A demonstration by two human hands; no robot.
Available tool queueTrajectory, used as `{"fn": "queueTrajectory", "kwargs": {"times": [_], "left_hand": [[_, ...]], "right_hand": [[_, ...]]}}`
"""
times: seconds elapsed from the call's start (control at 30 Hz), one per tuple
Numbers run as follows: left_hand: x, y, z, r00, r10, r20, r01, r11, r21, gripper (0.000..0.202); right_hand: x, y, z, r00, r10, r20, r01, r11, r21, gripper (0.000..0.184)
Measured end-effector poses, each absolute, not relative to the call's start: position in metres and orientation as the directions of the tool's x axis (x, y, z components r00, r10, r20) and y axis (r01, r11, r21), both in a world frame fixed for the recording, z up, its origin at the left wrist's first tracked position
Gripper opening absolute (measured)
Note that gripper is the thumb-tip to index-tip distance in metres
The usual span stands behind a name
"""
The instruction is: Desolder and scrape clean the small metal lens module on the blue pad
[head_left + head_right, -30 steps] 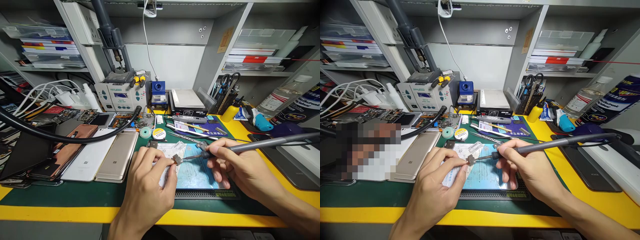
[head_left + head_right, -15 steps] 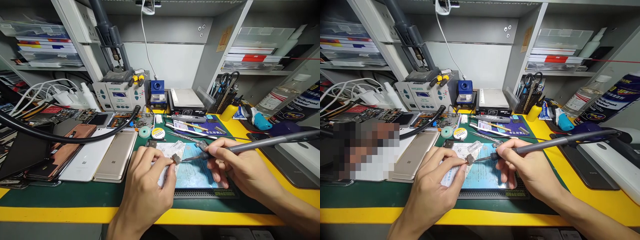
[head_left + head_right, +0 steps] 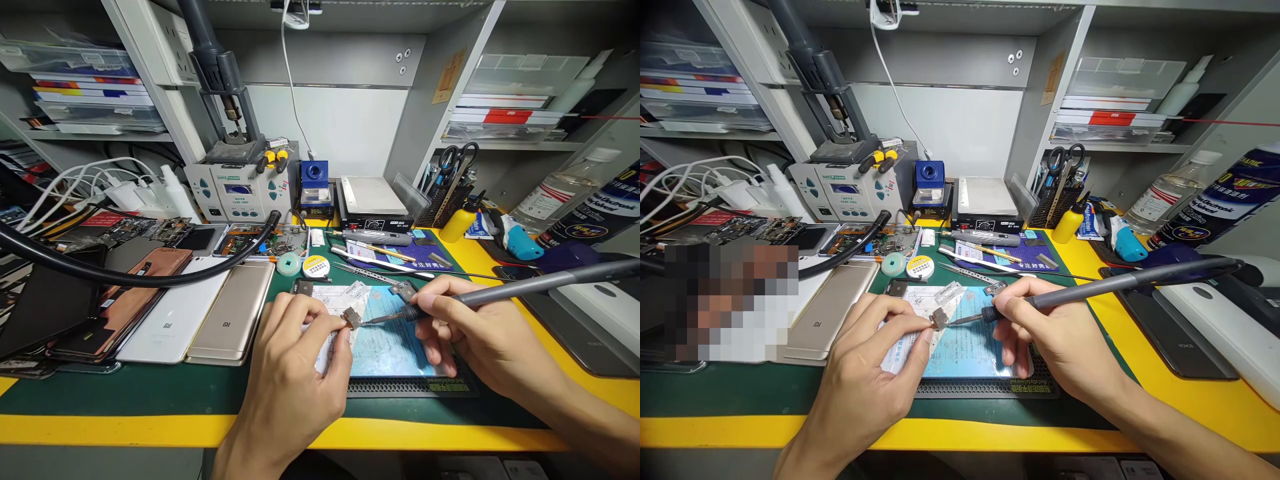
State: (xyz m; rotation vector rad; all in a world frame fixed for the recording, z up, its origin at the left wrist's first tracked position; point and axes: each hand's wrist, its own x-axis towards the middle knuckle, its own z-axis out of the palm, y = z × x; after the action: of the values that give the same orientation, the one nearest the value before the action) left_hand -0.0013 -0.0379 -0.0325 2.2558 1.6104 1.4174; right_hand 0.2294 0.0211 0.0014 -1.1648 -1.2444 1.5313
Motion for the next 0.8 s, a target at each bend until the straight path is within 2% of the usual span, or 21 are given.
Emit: {"fn": "queueTrajectory", "kwargs": {"times": [0.47,0.8], "left_hand": [[-0.0009,-0.0375,-0.0326,0.048,0.76,0.649,0.735,-0.466,0.492,0.01],[-0.0009,-0.0379,-0.0323,0.053,0.755,0.654,0.734,-0.473,0.487,0.011]], "right_hand": [[0.2273,0.0195,0.0052,-0.22,0.959,-0.18,-0.067,-0.199,-0.978,0.037],[0.2323,0.0181,0.0026,-0.235,0.959,-0.159,-0.096,-0.186,-0.978,0.03]]}}
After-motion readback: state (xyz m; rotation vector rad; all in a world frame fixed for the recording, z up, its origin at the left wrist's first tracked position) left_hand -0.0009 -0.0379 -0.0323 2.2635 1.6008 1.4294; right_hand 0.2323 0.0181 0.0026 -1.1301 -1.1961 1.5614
